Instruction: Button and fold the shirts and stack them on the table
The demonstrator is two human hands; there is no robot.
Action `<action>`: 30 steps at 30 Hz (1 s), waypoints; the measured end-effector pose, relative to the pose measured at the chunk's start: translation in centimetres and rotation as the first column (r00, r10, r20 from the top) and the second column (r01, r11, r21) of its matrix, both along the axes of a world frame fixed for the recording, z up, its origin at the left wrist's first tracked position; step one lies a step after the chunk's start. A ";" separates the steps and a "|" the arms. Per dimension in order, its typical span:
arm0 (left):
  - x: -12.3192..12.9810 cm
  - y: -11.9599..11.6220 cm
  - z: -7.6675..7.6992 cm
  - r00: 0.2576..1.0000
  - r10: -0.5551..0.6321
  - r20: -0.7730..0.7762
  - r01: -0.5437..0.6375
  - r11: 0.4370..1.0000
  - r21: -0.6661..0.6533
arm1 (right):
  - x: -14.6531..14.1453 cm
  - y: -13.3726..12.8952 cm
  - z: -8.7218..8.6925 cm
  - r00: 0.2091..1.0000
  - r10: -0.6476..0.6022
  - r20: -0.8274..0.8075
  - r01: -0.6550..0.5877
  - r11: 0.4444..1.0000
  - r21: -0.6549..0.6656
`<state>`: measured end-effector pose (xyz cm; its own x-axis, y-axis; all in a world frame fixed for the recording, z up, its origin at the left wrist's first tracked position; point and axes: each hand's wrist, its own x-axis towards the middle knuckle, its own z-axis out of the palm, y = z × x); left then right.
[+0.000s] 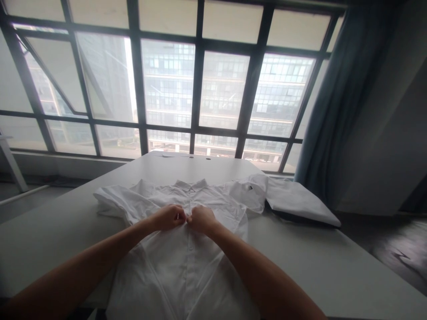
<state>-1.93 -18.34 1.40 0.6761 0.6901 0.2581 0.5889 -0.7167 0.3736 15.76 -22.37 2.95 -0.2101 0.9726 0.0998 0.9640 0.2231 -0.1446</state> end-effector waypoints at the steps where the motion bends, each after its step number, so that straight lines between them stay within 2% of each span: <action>1: 0.0 -0.1 -0.1 1.000 0.006 0.002 -0.006 1.000 0.003 | 0.3 0.2 -0.1 0.998 0.014 -0.054 -0.014 1.000 -0.009; 4: 0.1 -0.3 -0.2 1.000 0.023 0.012 -0.023 1.000 -0.004 | 1.5 0.7 -0.4 0.948 -0.006 -0.317 -0.045 0.987 -0.151; 7: 0.5 -0.7 -0.1 0.994 0.094 0.051 -0.092 0.995 -0.043 | 2.3 1.0 -0.7 0.778 -0.099 -0.620 -0.117 0.947 -0.299; 10: 0.9 -1.0 -0.2 0.982 0.142 0.128 -0.128 0.985 -0.113 | 2.3 0.8 -0.8 0.608 -0.112 -0.786 -0.207 0.933 -0.293; 13: 1.2 -1.1 -0.3 0.966 0.136 0.220 -0.097 0.979 -0.179 | 2.1 0.6 -1.0 0.539 -0.072 -0.839 -0.247 0.939 -0.240; 16: 1.3 -1.0 -0.6 0.945 0.146 0.293 -0.079 0.970 -0.228 | 2.2 0.9 -1.3 0.537 -0.040 -0.842 -0.262 0.942 -0.212; 21: 1.5 -0.7 -1.1 0.905 0.188 0.382 -0.076 0.954 -0.290 | 2.8 1.4 -1.9 0.621 0.041 -0.783 -0.243 0.959 -0.143; 23: 1.5 -0.6 -1.3 0.895 0.201 0.399 -0.075 0.948 -0.309 | 2.9 1.5 -2.1 0.629 0.071 -0.774 -0.248 0.962 -0.114; 27: 1.6 -0.5 -1.6 0.893 0.197 0.405 -0.068 0.948 -0.311 | 2.8 1.6 -2.3 0.624 0.040 -0.780 -0.264 0.951 -0.162; 30: 1.5 -0.4 -1.8 0.898 0.187 0.399 -0.064 0.951 -0.302 | 2.8 1.5 -2.2 0.655 0.038 -0.755 -0.267 0.946 -0.183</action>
